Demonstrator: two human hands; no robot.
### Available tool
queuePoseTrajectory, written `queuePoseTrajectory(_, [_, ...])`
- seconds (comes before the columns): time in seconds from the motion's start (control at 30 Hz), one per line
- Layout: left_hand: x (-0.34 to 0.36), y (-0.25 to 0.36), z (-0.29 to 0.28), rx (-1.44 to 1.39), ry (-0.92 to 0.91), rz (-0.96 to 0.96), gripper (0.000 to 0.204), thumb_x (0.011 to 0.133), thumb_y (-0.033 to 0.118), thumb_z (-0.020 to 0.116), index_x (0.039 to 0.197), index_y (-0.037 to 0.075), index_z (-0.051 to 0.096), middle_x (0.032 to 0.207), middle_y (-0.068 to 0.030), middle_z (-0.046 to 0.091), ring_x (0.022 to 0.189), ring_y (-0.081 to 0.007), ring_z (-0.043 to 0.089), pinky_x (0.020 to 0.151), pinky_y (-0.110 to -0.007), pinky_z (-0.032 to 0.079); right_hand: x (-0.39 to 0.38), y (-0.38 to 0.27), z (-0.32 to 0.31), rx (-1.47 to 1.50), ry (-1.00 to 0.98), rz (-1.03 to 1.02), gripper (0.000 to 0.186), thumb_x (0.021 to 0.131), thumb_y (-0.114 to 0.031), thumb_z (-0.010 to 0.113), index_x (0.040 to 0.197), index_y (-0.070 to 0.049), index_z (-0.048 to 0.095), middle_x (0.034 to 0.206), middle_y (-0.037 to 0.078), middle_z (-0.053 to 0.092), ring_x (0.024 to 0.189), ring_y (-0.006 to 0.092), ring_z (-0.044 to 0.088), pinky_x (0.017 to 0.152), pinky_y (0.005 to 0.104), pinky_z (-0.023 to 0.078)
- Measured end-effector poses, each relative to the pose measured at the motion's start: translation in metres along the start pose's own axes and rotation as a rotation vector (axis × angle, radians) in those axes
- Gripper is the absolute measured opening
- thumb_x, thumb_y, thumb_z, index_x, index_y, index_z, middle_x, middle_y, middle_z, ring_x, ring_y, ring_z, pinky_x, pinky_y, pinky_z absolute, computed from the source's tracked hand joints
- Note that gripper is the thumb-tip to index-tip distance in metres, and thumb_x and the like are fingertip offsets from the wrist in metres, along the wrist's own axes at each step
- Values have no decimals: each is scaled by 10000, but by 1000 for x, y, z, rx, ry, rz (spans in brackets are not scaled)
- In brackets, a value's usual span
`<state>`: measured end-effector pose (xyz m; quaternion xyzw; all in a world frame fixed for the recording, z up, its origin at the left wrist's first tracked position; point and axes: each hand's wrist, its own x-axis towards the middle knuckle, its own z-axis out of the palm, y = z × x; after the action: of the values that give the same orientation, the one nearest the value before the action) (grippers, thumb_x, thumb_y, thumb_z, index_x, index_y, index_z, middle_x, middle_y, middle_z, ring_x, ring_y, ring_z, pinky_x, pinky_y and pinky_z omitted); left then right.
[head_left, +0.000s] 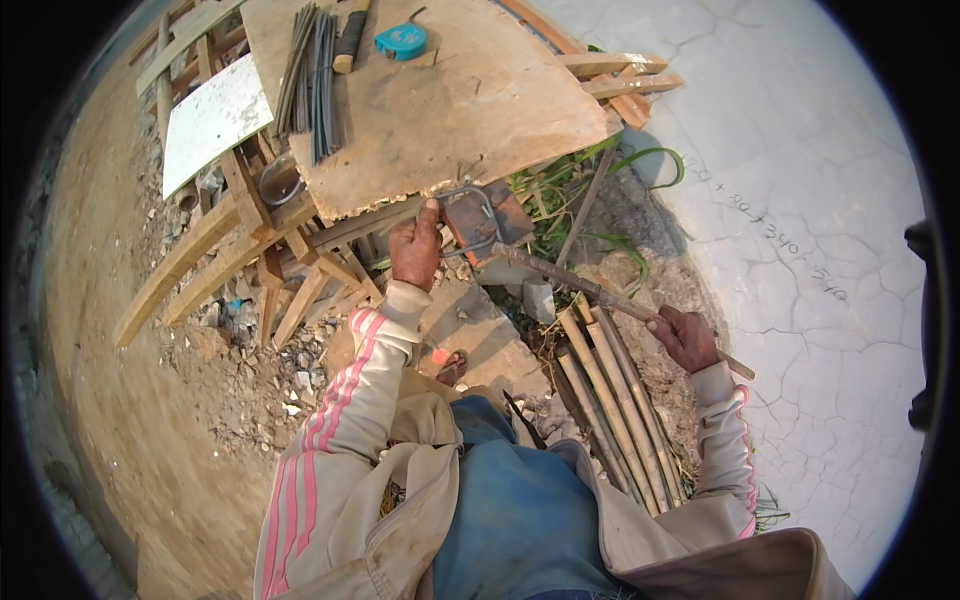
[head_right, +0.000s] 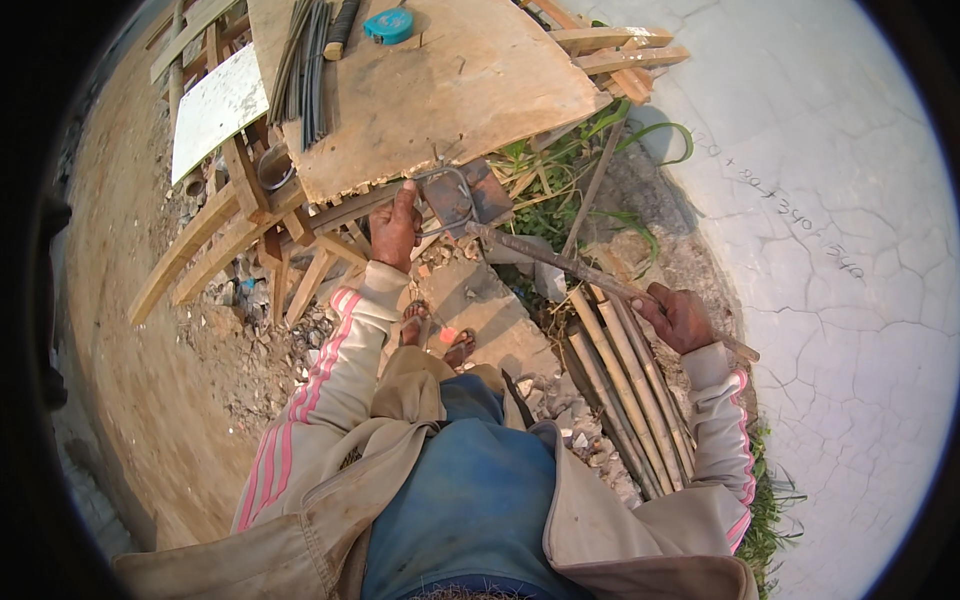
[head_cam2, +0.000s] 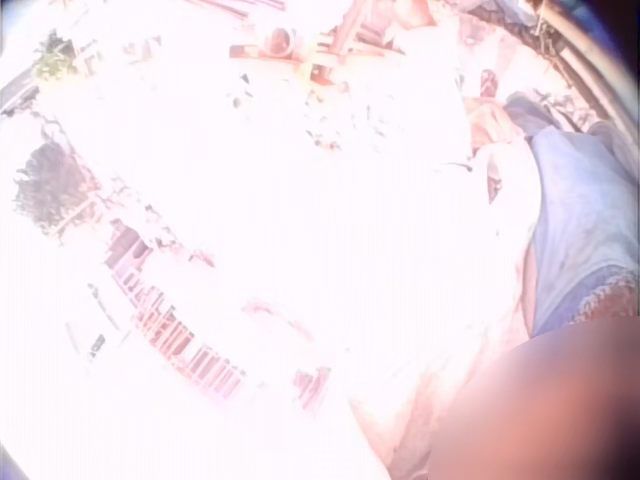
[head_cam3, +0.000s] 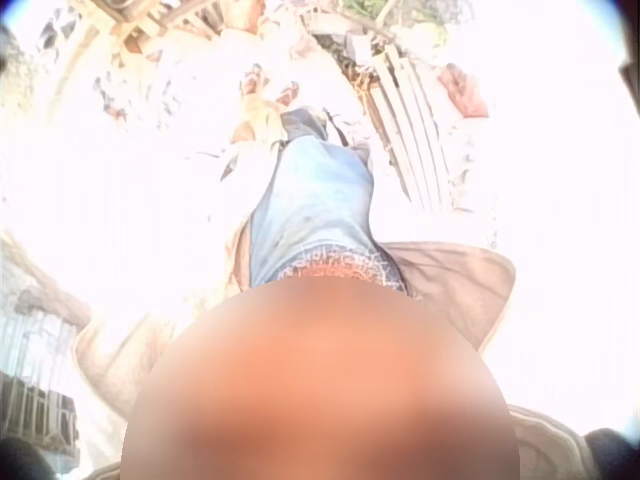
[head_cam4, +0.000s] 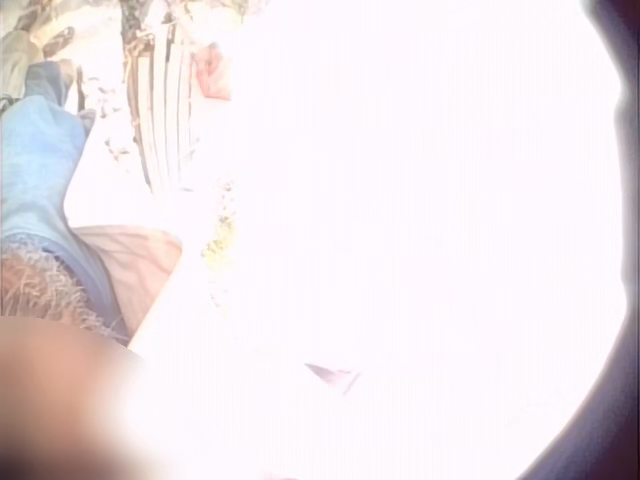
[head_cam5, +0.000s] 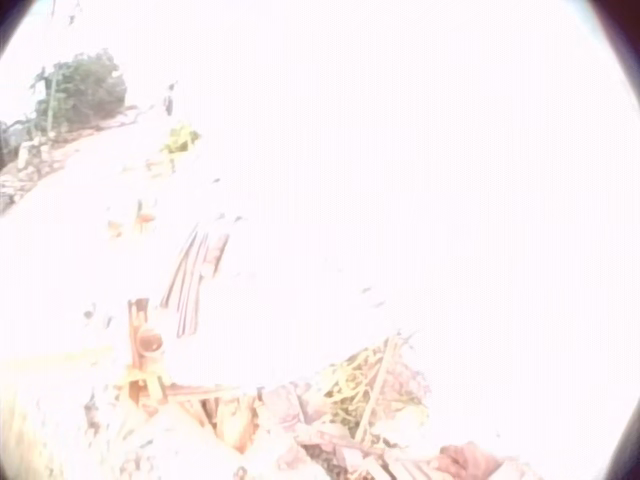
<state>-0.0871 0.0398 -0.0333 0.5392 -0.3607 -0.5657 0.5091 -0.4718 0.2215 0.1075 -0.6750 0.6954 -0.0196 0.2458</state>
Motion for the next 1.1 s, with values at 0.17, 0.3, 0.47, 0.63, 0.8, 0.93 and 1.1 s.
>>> queuePoseTrajectory(0.17, [1,-1,-2,13,-14,5,623,991,439,645,498,112,451,481,25,404,438,-94,318,425,-344,248,8,-1,-17,-54,-20,-23,466,977,-487,605,869,-35,629,590,214,522,592,432,576,576,506,433])
queuePoseTrajectory(0.3, [1,-3,-1,-19,-6,8,607,991,420,653,503,111,467,486,27,412,439,-89,312,424,-340,243,9,0,-17,-72,-12,-15,479,974,-509,601,870,-44,640,591,204,537,588,423,582,574,501,437])
queuePoseTrajectory(0.47, [2,-4,-1,-11,-9,14,598,973,473,657,530,108,489,506,-12,462,415,-109,403,393,-297,317,3,6,0,-68,17,31,496,970,-534,591,868,-52,650,598,202,554,599,419,596,580,499,445])
queuePoseTrajectory(0.63, [1,-3,-1,-34,-19,-6,578,978,447,656,541,102,499,510,-13,464,415,-110,402,391,-297,319,-2,3,9,-28,41,44,493,956,-538,600,867,-56,649,631,197,587,619,418,613,597,490,467])
queuePoseTrajectory(0.8, [-2,4,4,-98,9,-40,564,995,389,651,534,118,472,499,30,415,421,-83,336,409,-308,271,-7,1,23,-47,97,76,483,939,-534,612,865,-58,648,657,197,610,640,419,627,608,488,477])
queuePoseTrajectory(0.93, [-4,11,7,-117,-19,-34,517,1000,418,630,603,111,506,529,23,425,432,-88,348,408,-301,289,-12,3,40,3,173,118,498,931,-540,618,859,-49,646,661,200,614,649,420,634,612,488,477])
queuePoseTrajectory(1.1, [-7,11,4,-130,-113,-14,487,1014,451,589,667,113,537,557,18,433,459,-96,372,414,-296,310,-39,-43,71,115,244,254,522,930,-560,618,854,-46,661,635,207,596,637,427,625,603,490,469])
